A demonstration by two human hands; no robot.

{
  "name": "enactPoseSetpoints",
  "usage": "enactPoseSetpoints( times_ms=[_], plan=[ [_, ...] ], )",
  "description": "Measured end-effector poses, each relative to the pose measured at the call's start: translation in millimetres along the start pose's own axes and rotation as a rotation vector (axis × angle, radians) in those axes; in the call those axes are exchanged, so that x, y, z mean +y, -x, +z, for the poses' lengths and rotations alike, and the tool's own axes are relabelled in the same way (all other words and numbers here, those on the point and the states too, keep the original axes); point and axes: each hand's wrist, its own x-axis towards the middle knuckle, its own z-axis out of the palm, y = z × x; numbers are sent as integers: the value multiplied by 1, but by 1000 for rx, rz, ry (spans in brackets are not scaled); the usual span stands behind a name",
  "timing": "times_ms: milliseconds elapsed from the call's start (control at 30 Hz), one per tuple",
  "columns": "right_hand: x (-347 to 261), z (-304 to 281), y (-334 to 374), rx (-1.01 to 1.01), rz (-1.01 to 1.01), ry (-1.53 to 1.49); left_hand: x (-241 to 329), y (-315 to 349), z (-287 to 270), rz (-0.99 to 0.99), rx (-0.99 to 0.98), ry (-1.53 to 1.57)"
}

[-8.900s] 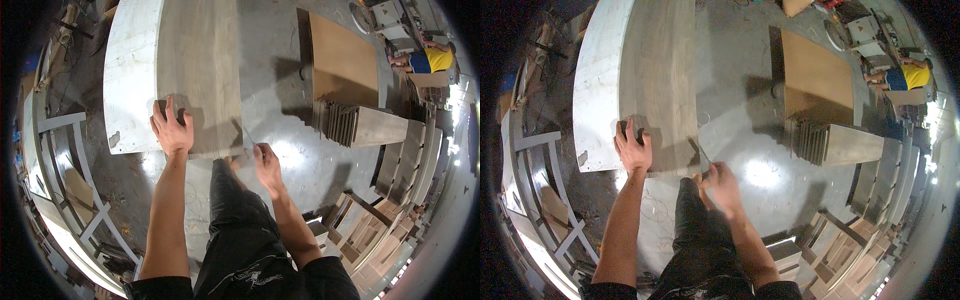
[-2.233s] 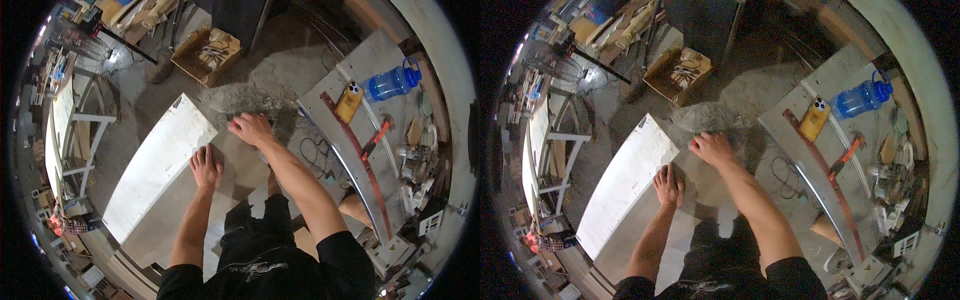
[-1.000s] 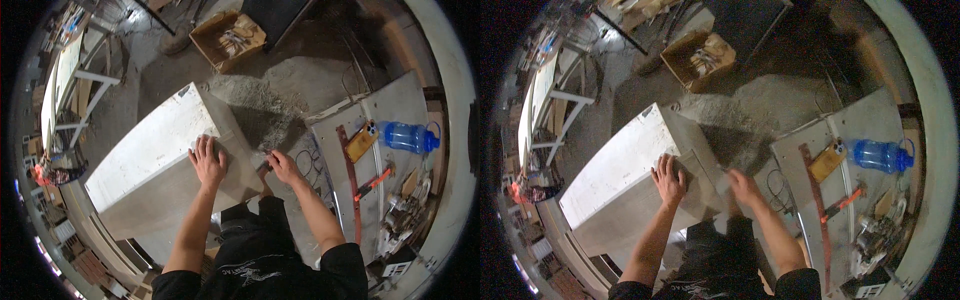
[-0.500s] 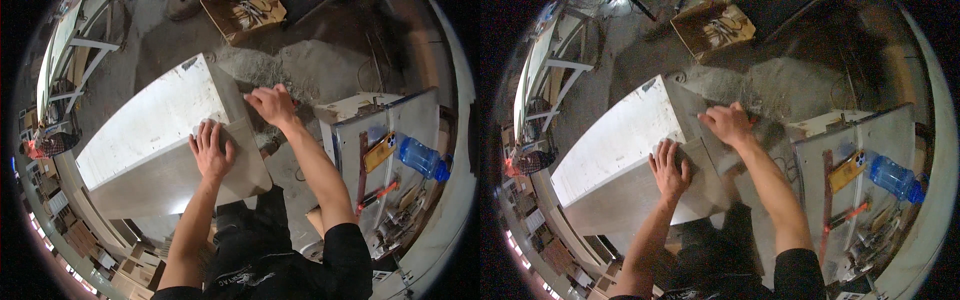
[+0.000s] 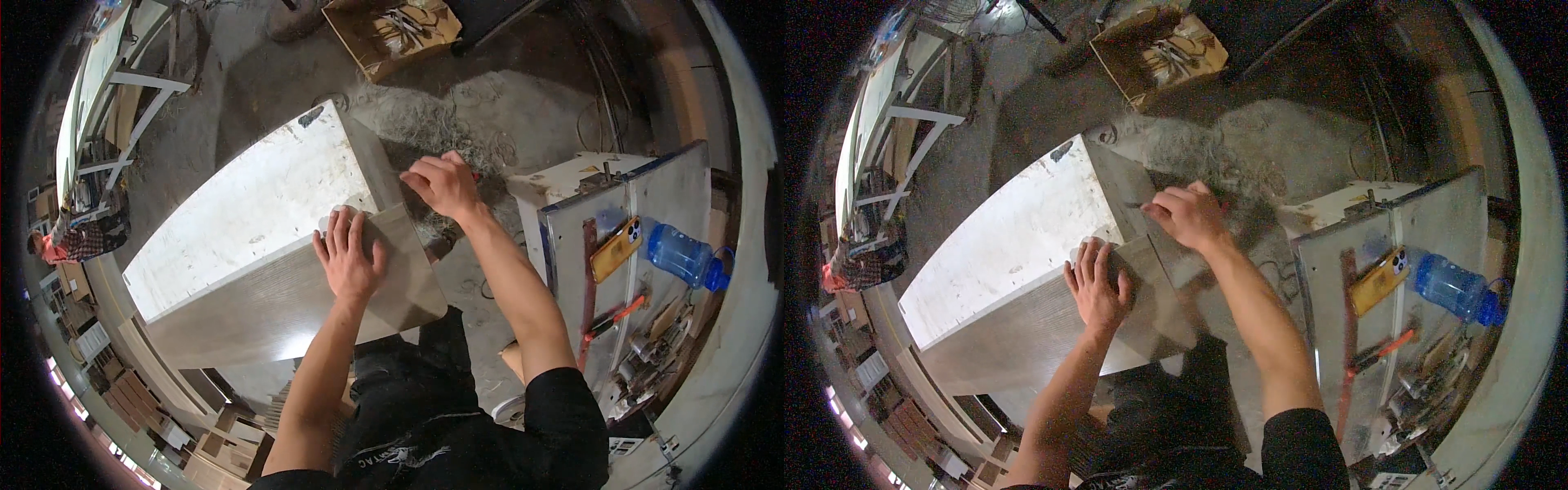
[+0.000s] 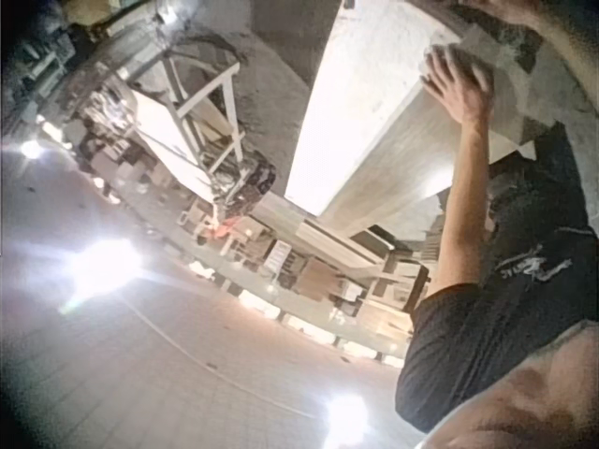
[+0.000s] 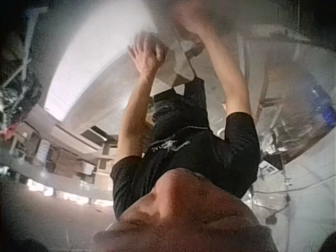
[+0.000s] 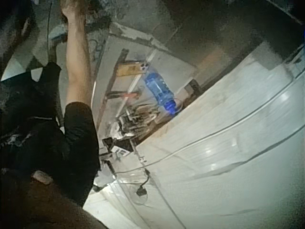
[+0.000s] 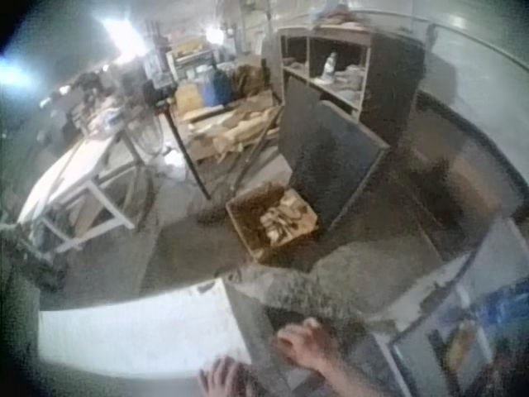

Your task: Trimming the edges of large wood panels using a utility knife in a factory setting.

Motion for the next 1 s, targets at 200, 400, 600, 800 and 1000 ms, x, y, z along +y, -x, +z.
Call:
enactPoseSetpoints(
  times_ms=[200, 400, 600, 800, 1000],
  plan=[
    [-6, -14, 55, -153, -80, -77, 4, -2, 0, 21, 42, 5],
    [-3, 5, 10, -100, -3, 41, 3, 0, -2, 23, 9, 9],
    [-32, 6, 16, -285, 666, -518, 4, 1, -1, 17, 20, 0],
    [-28, 36, 59, -78, 812, -1093, 6, -3, -1, 24, 12, -10],
    [-35, -3, 94, -318, 778, -1151, 0, 1, 0, 6, 12, -6]
  ],
)
